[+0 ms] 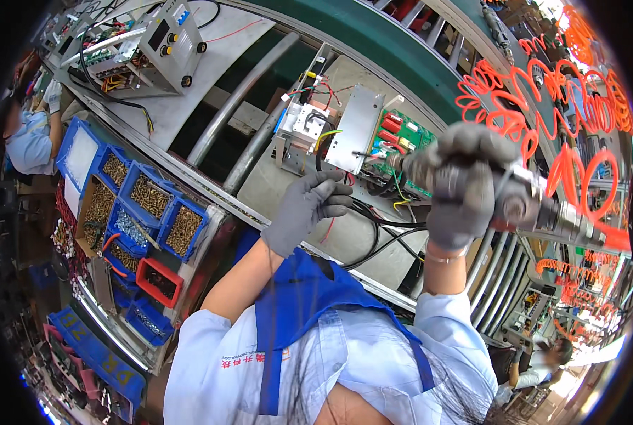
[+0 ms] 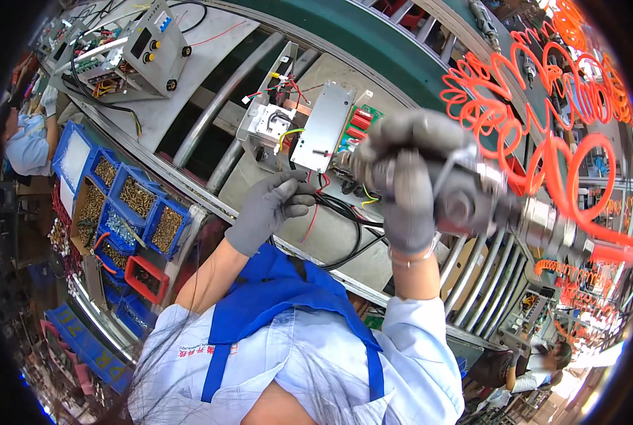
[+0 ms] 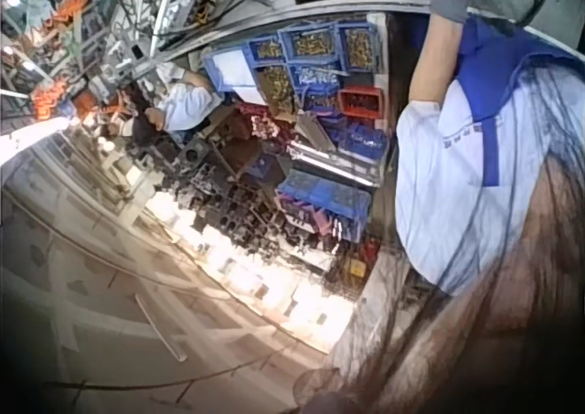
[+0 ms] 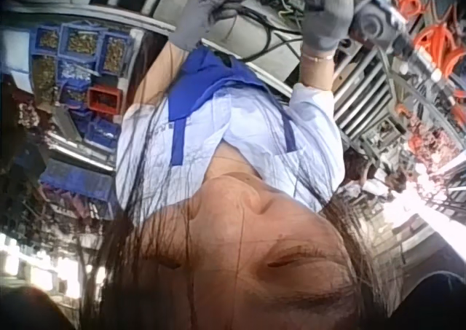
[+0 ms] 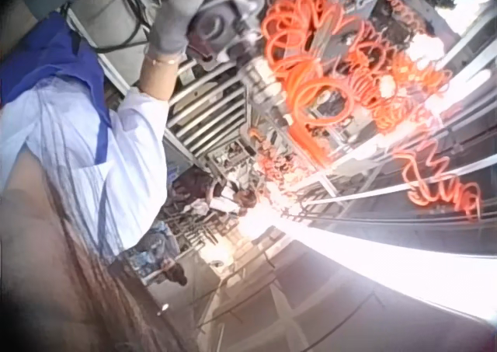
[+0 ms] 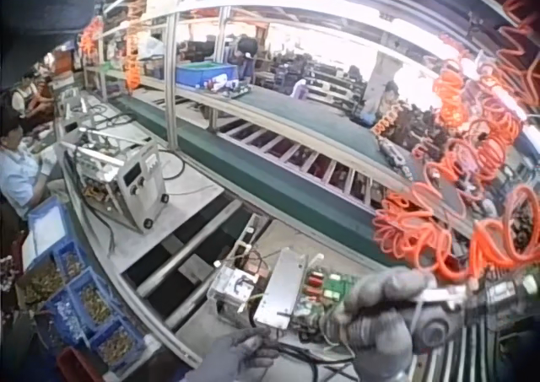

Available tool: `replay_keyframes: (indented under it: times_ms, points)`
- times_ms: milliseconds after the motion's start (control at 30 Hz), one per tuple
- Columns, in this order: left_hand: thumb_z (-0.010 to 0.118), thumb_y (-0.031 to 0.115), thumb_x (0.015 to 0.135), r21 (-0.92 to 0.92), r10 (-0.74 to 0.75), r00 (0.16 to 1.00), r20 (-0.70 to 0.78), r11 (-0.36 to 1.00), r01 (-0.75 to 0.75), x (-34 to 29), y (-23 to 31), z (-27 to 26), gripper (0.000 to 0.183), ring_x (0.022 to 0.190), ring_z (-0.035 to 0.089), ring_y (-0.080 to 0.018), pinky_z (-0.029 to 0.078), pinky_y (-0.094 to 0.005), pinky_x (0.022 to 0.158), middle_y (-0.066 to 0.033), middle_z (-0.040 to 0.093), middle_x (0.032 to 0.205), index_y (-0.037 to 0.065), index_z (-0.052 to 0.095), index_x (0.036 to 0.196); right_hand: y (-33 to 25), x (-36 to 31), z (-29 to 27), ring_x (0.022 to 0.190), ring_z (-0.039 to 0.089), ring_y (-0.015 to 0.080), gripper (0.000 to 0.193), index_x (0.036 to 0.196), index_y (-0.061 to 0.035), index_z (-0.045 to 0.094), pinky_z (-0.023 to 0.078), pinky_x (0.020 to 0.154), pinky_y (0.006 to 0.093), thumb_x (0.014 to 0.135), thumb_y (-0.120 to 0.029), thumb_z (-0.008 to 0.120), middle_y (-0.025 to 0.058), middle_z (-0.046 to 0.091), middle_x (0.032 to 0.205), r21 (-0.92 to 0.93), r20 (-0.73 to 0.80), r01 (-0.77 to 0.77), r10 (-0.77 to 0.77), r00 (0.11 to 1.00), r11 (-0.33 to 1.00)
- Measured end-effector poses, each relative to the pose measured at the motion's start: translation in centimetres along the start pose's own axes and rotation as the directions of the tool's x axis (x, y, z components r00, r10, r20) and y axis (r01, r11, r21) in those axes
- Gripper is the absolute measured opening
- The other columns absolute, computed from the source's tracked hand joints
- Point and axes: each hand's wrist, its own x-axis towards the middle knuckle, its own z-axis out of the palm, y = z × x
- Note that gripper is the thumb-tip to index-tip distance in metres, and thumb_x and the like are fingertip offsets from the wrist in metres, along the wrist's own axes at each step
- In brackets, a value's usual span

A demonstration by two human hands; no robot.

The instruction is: The person assembles an electronic device on a factory assembly line. They use a pneumatic screwdriver to secure components onto a green circuit board, connect various wires, and handle small parts from nearby bins. The task involves precise hand movements and tool manipulation within a confined workspace.

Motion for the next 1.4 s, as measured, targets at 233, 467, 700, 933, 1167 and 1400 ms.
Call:
replay_keyframes:
  times_ms: [233, 467, 700, 933, 1167, 1400]
  points:
    - [0.058, 0.03, 0.102, -0.162, -0.101, 0.994, 0.035, 0.981, 0.105, 0.9, -0.3, 0.5, 0.034, 0.075, 0.06, -0.0081, 0.053, -0.0192, 0.061, -0.0025, 0.063, 0.091, 0.003, 0.061, 0.12, -2.2, -3.4, -0.6, 0.074, 0.05, 0.0214, 0.04, 0.121, -0.0114, 0.056, 0.048, 0.056, 0.0321, 0.084, -0.027, 0.06, 0.009, 0.051, 0.089, -0.017, 0.047, 0.261, -0.26, 0.965, 0.965]
    - [0.06, 0.033, 0.1, -0.333, -0.153, 0.985, 0.08, 0.927, 0.171, 0.6, -0.6, 1.2, 0.024, 0.07, 0.057, -0.0064, 0.049, -0.0188, 0.054, 0.0016, 0.06, 0.085, 0.01, 0.061, 0.105, -2.6, -4.8, 0.1, 0.08, 0.053, 0.0217, 0.034, 0.118, -0.0101, 0.056, 0.05, 0.06, 0.0323, 0.087, -0.023, 0.062, 0.0098, 0.054, 0.094, 0.023, -0.077, 0.209, -0.207, 0.975, 0.978]
    - [0.06, 0.034, 0.1, -0.491, -0.13, 0.989, 0.072, 0.859, 0.148, 0.6, -1.2, 1.5, 0.022, 0.067, 0.055, -0.0058, 0.046, -0.0182, 0.051, 0.0014, 0.059, 0.082, 0.012, 0.06, 0.105, -2.5, -5.1, 0.7, 0.084, 0.053, 0.0207, 0.033, 0.117, -0.0117, 0.057, 0.05, 0.063, 0.032, 0.088, -0.025, 0.061, 0.0081, 0.053, 0.096, 0.004, -0.132, 0.151, -0.15, 0.98, 0.988]
    - [0.063, 0.034, 0.097, -0.498, -0.081, 0.982, 0.168, 0.853, 0.156, 1.3, -2.3, -0.2, 0.025, 0.073, 0.059, -0.0097, 0.046, -0.0196, 0.051, -0.0011, 0.062, 0.087, 0.011, 0.06, 0.106, -1.9, -4.0, 1.1, 0.085, 0.052, 0.0196, 0.035, 0.119, -0.0137, 0.057, 0.049, 0.066, 0.0316, 0.087, -0.028, 0.06, 0.0074, 0.052, 0.096, -0.028, -0.119, 0.093, -0.095, 0.988, 0.995]
    - [0.062, 0.038, 0.098, -0.423, -0.142, 0.988, 0.063, 0.893, 0.156, 1.1, -1.5, 0.2, 0.032, 0.074, 0.059, -0.0092, 0.047, -0.0191, 0.054, -0.0014, 0.061, 0.088, 0.007, 0.06, 0.107, -0.6, -3.3, 1.2, 0.09, 0.053, 0.0202, 0.036, 0.121, -0.0116, 0.053, 0.049, 0.071, 0.0346, 0.088, -0.025, 0.059, 0.0082, 0.054, 0.102, -0.027, -0.132, 0.039, -0.042, 0.99, 0.999]
    - [0.051, 0.024, 0.104, -0.274, -0.013, 0.992, -0.125, 0.961, -0.022, 0.9, -3.3, -0.3, 0.036, 0.094, 0.069, -0.0206, 0.061, -0.0298, 0.08, -0.0138, 0.065, 0.11, -0.004, 0.055, 0.125, 1.5, -0.2, 1.0, 0.07, 0.061, 0.0125, 0.016, 0.107, -0.001, 0.055, 0.053, 0.058, 0.0257, 0.094, -0.009, 0.06, 0.0123, 0.065, 0.092, -0.275, -0.139, -0.072, 0.034, 0.99, 0.959]
